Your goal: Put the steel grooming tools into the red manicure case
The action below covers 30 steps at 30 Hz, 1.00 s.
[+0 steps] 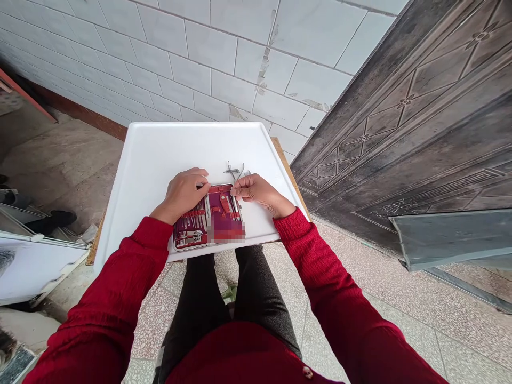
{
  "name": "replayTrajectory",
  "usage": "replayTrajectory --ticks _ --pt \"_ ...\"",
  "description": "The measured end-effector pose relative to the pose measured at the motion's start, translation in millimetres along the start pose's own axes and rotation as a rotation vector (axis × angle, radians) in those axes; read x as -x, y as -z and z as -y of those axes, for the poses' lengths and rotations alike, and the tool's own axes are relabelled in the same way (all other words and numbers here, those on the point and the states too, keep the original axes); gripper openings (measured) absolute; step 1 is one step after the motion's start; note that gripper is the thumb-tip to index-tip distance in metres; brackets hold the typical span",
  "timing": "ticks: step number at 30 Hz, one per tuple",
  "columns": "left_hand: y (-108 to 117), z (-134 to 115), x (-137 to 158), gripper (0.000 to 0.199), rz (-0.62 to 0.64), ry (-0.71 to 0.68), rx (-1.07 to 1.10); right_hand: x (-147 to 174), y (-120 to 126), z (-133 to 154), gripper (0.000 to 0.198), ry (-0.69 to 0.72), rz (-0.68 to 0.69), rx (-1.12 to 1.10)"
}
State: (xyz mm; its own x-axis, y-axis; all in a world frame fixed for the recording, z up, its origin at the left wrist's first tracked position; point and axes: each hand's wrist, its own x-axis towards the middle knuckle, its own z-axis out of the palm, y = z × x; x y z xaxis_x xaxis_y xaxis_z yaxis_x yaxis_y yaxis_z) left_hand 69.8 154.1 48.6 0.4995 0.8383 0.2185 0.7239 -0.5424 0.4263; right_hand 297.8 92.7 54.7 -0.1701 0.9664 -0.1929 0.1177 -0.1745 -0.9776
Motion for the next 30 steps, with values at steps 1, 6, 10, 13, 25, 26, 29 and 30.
replayTrajectory --ticks 1,6,10,13,25,26,29,30 --pt "0.2 -0.3 0.3 0.025 -0.002 -0.001 -0.002 0.3 0.4 -0.2 0.022 -0.004 0.001 0.025" --pt "1.5 -1.5 2.0 0.025 -0.011 0.002 -0.005 2.6 1.7 -0.3 0.017 -0.02 0.092 0.179" --pt "1.3 -1.3 2.1 0.025 -0.015 -0.006 -0.022 2.0 2.1 0.6 0.016 -0.043 0.091 0.215" --pt "0.6 -0.3 1.6 0.026 -0.021 -0.013 -0.032 0.4 3.8 -0.2 0.018 -0.051 0.108 0.229" --pt "0.4 0.6 2.5 0.026 -0.033 -0.031 -0.013 -4.7 -7.2 -8.3 0.023 0.184 -0.233 0.468" --pt "0.8 0.2 2.6 0.026 -0.03 -0.03 -0.012 -5.8 -7.3 -9.9 0.02 0.198 -0.24 0.466" --pt "2.0 -1.2 2.7 0.027 -0.02 -0.025 -0.013 -7.7 -6.6 -14.0 0.022 0.224 -0.228 0.433" --pt "2.4 -1.8 2.7 0.028 -0.017 -0.024 -0.014 -7.7 -6.4 -14.6 0.021 0.231 -0.22 0.423"
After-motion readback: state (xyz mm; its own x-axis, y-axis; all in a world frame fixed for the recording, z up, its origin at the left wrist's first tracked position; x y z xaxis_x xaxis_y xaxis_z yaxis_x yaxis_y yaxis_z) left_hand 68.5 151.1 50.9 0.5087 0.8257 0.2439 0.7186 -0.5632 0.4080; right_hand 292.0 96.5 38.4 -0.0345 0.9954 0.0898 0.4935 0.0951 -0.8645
